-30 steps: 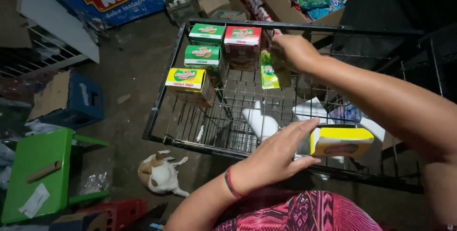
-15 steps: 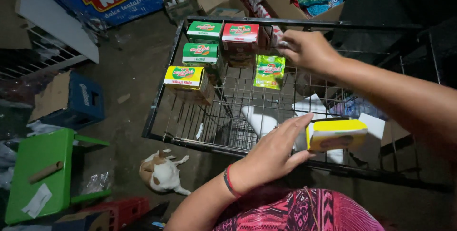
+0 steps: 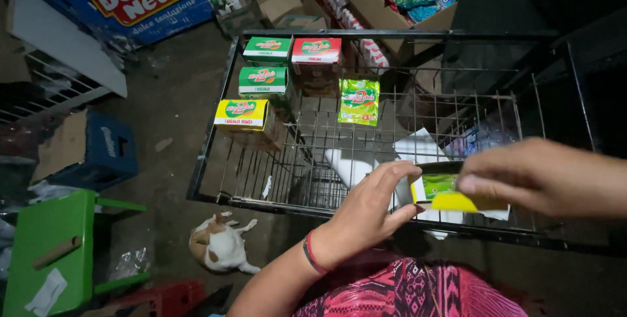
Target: Organizing and cleaning small product packets by removing them from a box, wiping them, and placing them in a metal basket.
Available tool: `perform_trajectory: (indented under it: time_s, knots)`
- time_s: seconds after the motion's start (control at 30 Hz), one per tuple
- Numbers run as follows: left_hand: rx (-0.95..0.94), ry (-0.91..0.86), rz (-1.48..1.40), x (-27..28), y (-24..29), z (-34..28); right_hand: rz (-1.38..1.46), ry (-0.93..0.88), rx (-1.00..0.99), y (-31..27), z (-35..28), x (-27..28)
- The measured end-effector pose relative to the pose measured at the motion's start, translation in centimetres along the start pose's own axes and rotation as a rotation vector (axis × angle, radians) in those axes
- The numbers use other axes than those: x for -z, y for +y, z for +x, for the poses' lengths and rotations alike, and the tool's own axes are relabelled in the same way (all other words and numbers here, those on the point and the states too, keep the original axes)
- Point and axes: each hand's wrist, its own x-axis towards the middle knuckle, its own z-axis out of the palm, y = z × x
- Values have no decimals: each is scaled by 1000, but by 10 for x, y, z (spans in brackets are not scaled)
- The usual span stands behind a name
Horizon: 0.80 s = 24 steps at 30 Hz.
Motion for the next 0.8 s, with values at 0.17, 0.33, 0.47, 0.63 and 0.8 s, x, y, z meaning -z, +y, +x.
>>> perform_trajectory:
  time_s: [0.17,0.33,0.47,0.63,0.8]
  knots:
    - [23,-17,10,-3,0,-2,-174,3,-249,-17,-3,-31]
    - [7,-29,6,-4,2,-1,-348,208,-211,-2,14,-68]
    - [-1,-33,27,-2,5,1,-452,343,-117,-10,13,-62]
    - [-37,-26,31,1,9,0,-544,447,31,0,10,-77]
    - [32,-67,103,-5,0,-4,-419,233,-93,-8,12,-63]
